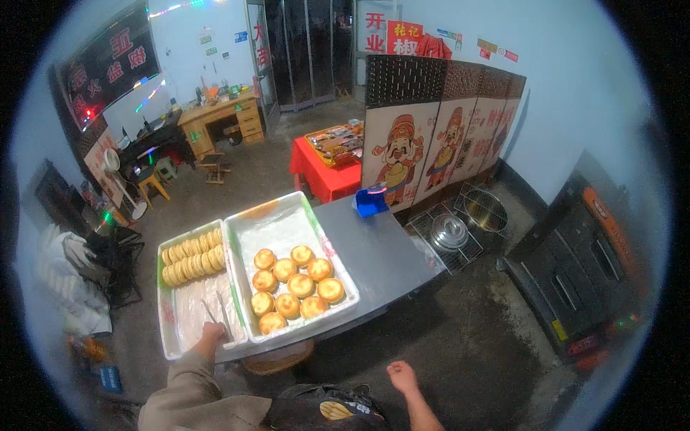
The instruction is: The person uses tongs to pick up round pastries from one tray and place them into neat rows on another tray. The person continues transferring pastries one at a time until the tray is mostly filled.
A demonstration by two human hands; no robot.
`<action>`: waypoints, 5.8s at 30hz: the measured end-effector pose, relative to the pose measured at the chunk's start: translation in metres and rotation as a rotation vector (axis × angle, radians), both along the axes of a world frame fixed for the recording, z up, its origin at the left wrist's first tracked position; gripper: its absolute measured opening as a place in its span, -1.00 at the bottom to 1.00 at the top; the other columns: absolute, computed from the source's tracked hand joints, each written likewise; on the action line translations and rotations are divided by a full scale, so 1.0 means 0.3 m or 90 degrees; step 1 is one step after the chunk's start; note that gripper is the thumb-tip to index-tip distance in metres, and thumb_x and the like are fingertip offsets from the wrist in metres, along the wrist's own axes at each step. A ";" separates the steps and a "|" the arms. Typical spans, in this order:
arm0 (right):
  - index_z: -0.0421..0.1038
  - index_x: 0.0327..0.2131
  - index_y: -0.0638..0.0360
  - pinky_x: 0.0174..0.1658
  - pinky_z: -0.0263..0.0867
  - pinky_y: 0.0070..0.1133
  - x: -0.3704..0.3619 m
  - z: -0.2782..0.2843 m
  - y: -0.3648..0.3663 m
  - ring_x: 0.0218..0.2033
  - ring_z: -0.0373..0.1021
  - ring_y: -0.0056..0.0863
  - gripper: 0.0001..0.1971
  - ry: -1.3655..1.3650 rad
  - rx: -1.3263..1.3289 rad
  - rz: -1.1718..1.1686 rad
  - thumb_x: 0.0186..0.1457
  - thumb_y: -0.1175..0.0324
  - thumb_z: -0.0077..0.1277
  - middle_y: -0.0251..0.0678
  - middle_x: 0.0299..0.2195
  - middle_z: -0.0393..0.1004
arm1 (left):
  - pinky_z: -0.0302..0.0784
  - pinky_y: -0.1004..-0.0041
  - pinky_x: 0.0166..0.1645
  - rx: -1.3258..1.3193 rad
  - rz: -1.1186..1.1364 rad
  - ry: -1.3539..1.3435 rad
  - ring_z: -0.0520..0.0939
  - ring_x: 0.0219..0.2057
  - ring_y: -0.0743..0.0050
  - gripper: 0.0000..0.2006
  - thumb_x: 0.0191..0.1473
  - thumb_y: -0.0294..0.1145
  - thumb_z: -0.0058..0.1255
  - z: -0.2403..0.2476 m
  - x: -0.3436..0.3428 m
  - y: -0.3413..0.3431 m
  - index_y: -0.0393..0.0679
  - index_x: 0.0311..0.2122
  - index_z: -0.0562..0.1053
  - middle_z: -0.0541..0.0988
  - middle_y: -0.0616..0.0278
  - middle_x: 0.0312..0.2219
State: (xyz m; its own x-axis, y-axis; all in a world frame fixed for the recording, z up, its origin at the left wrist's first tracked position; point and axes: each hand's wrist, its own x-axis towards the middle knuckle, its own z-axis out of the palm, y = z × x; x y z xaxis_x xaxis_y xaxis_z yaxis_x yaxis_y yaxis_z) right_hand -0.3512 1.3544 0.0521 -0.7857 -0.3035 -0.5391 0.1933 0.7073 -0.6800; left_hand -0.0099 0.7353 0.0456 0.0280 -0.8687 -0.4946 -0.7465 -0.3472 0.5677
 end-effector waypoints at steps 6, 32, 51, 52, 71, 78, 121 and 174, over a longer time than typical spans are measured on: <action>0.63 -0.02 0.22 0.02 0.53 -0.45 0.176 -0.031 -0.156 -0.13 0.64 -0.44 -0.67 -0.020 -0.002 0.074 0.27 0.20 0.27 -0.23 -0.19 0.73 | 0.60 0.11 -0.49 0.080 -0.248 -0.068 0.77 -0.49 -0.02 -0.79 0.10 -0.54 0.07 -0.070 0.020 -0.109 -0.57 -0.36 0.57 0.71 -0.22 -0.42; 0.47 -0.21 0.12 -0.58 0.26 -0.60 0.222 0.469 -1.335 -0.63 0.38 -0.62 -0.52 -0.338 -0.332 0.205 0.50 -0.14 -0.05 -0.42 -0.53 0.47 | 0.45 0.17 0.28 -0.228 -0.398 0.531 0.54 0.17 -0.09 -0.64 0.26 -0.38 0.13 0.437 -0.460 0.408 -0.26 0.12 0.56 0.49 -0.10 0.12; 0.63 0.06 0.11 0.09 0.49 -0.13 -0.965 0.434 -1.961 0.04 0.59 0.04 -0.18 0.435 0.159 0.967 0.19 -0.51 0.05 0.03 -0.04 0.68 | 0.17 -0.07 0.47 -0.368 -0.103 -0.149 0.33 0.37 -0.31 0.01 -0.02 -0.18 0.40 0.197 -0.478 0.598 -0.26 0.49 0.16 0.27 -0.30 0.40; 0.63 0.06 0.11 0.10 0.49 -0.13 -0.965 0.423 -2.003 0.04 0.60 0.03 -0.16 0.456 0.168 1.005 0.17 -0.53 0.06 0.03 -0.04 0.69 | 0.19 -0.07 0.46 -0.355 -0.064 -0.124 0.36 0.35 -0.29 0.01 -0.02 -0.18 0.40 0.195 -0.488 0.589 -0.28 0.49 0.16 0.31 -0.29 0.36; 0.72 -0.13 0.19 0.04 0.49 -0.24 -0.867 0.019 -2.315 -0.08 0.63 -0.04 -0.25 0.111 0.029 1.056 0.27 -0.43 0.06 0.04 -0.17 0.72 | 0.31 -0.05 0.24 -0.350 0.031 -0.221 0.50 0.10 -0.19 -0.04 0.04 -0.08 0.28 0.229 -0.581 0.555 -0.28 0.47 0.18 0.52 -0.12 0.03; 0.71 -0.17 0.21 -0.04 0.49 -0.27 -0.867 0.071 -2.258 -0.18 0.62 -0.11 -0.34 0.215 -0.079 1.006 0.26 -0.32 0.13 0.01 -0.25 0.70 | 0.30 -0.08 0.24 -0.373 0.025 -0.219 0.50 0.09 -0.21 -0.04 0.03 -0.08 0.28 0.221 -0.576 0.560 -0.28 0.47 0.18 0.52 -0.15 0.01; 0.75 -0.11 0.23 0.04 0.49 -0.25 -0.778 0.222 -2.613 -0.06 0.64 -0.12 -0.04 0.179 0.209 1.433 -0.04 -0.63 0.18 -0.02 -0.15 0.74 | 0.32 -0.05 0.23 -0.353 0.057 -0.206 0.51 0.11 -0.19 -0.09 0.03 -0.14 0.24 0.217 -0.580 0.551 -0.22 0.48 0.21 0.53 -0.11 0.04; 0.60 -0.14 0.29 -0.14 0.52 -0.14 0.366 0.540 -1.853 -0.23 0.65 0.06 -0.21 0.351 0.179 0.650 0.23 -0.44 0.08 0.07 -0.32 0.69 | 0.60 -0.05 0.29 0.173 0.392 0.925 0.58 0.25 -0.03 -0.50 0.55 -0.10 -0.29 0.052 -0.238 -0.287 -0.15 0.41 0.33 0.49 -0.02 0.29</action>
State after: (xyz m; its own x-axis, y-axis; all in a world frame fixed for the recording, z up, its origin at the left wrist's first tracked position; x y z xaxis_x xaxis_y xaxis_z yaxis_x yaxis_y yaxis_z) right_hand -0.2413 0.7984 0.2142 -0.3968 -0.8475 -0.3526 -0.8140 0.5024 -0.2915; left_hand -0.0814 0.6492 0.0613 -0.2861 -0.7890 -0.5437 0.6320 -0.5819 0.5119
